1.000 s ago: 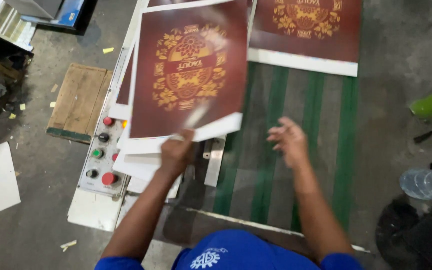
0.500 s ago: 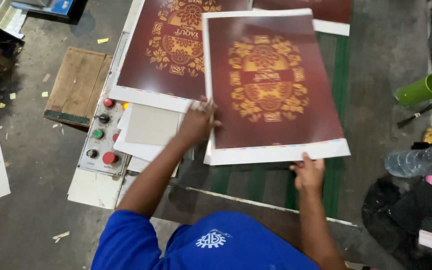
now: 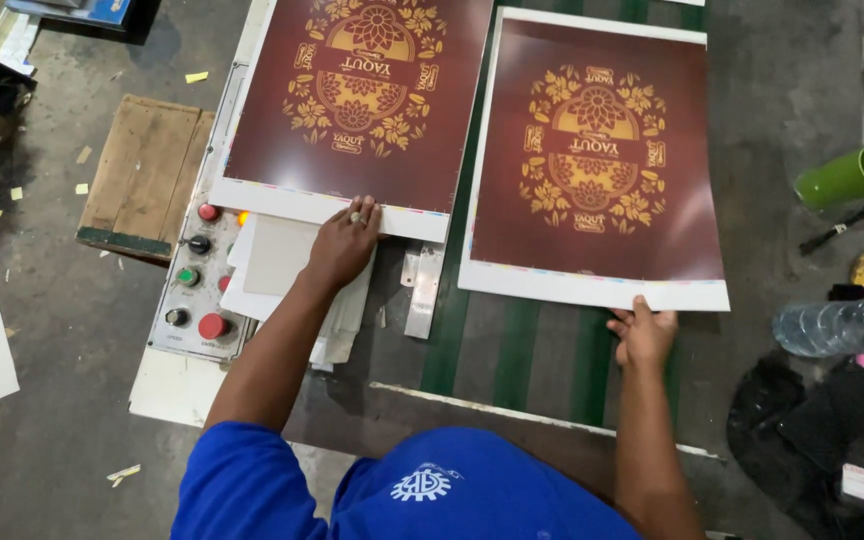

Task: Manually sorting and stacking printed sheets coming off a machine.

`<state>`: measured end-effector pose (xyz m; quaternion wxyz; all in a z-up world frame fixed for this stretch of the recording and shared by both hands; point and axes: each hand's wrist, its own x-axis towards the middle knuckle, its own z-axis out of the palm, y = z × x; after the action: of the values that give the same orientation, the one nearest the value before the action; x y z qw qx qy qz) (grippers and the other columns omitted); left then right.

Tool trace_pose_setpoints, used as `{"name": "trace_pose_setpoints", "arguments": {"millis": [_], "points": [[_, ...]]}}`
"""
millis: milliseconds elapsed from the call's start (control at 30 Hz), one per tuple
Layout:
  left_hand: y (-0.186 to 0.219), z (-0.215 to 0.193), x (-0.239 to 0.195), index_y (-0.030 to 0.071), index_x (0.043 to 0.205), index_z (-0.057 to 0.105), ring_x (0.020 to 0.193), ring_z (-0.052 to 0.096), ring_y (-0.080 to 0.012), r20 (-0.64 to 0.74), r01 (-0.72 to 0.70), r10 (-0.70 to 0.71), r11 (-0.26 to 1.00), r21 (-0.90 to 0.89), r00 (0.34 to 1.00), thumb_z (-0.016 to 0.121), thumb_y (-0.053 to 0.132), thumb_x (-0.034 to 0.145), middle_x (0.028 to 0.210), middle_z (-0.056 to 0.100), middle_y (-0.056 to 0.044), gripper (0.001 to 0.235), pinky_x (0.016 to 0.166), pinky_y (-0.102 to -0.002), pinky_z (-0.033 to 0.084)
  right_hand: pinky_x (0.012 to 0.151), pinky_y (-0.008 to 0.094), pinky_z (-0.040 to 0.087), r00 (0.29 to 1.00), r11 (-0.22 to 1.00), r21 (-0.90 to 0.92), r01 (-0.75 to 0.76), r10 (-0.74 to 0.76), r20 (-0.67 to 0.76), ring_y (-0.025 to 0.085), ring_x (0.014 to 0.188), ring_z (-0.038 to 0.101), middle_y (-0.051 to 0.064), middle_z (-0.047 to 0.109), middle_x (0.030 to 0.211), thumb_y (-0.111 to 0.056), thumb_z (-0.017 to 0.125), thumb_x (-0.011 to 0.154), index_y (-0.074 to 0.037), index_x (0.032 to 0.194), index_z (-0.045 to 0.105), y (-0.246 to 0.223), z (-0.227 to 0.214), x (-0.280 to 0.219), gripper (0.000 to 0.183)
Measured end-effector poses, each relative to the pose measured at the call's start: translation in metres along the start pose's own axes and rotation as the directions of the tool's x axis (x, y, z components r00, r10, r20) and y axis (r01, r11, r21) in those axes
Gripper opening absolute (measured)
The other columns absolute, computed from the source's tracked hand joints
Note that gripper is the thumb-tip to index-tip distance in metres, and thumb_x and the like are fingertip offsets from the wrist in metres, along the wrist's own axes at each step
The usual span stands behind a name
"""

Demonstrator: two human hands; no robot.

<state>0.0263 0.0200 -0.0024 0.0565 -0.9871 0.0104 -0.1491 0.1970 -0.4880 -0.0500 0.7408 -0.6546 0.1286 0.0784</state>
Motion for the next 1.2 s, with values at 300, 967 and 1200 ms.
{"name": "trace_pose_setpoints", "arguments": {"millis": [300,967,1200], "points": [[0.006,-0.027,0.01,0.001,0.121,0.067,0.119,0.069,-0.0315,0.046,0.087,-0.083,0.991,-0.105,0.996,0.07,0.025,0.091,0.134,0.069,-0.019,0.039,0.094,-0.041,0.057,0.049,0.028,0.055,0.99,0.999,-0.007,0.037,-0.036,0.14,0.023,0.078,0.075,0.015,0.071,0.106,-0.011,0.055,0.108,0.002,0.135,0.046,-0.015,0.074,0.086,0.031],[-0.004,-0.048,0.011,0.008,0.119,0.072,0.098,0.074,-0.0325,0.033,0.217,-0.224,0.884,-0.414,0.974,0.065,0.011,0.096,0.114,0.075,-0.018,0.025,0.079,-0.046,0.06,0.048,0.027,0.052,0.994,0.999,0.045,0.008,-0.013,0.107,0.022,0.072,0.076,0.014,0.074,0.102,-0.013,0.052,0.109,-0.002,0.135,0.046,-0.056,0.175,0.267,0.029],[0.003,-0.053,0.016,0.005,0.118,0.07,0.096,0.076,-0.0333,-0.034,0.227,-0.266,0.874,-0.429,0.963,0.063,0.004,0.092,0.112,0.075,-0.019,0.027,0.076,-0.046,0.06,0.049,0.029,0.053,0.993,1.0,0.004,0.031,-0.031,0.114,0.023,0.074,0.078,0.016,0.075,0.098,-0.013,0.053,0.108,0.001,0.132,0.049,-0.072,0.214,0.36,0.028]]}}
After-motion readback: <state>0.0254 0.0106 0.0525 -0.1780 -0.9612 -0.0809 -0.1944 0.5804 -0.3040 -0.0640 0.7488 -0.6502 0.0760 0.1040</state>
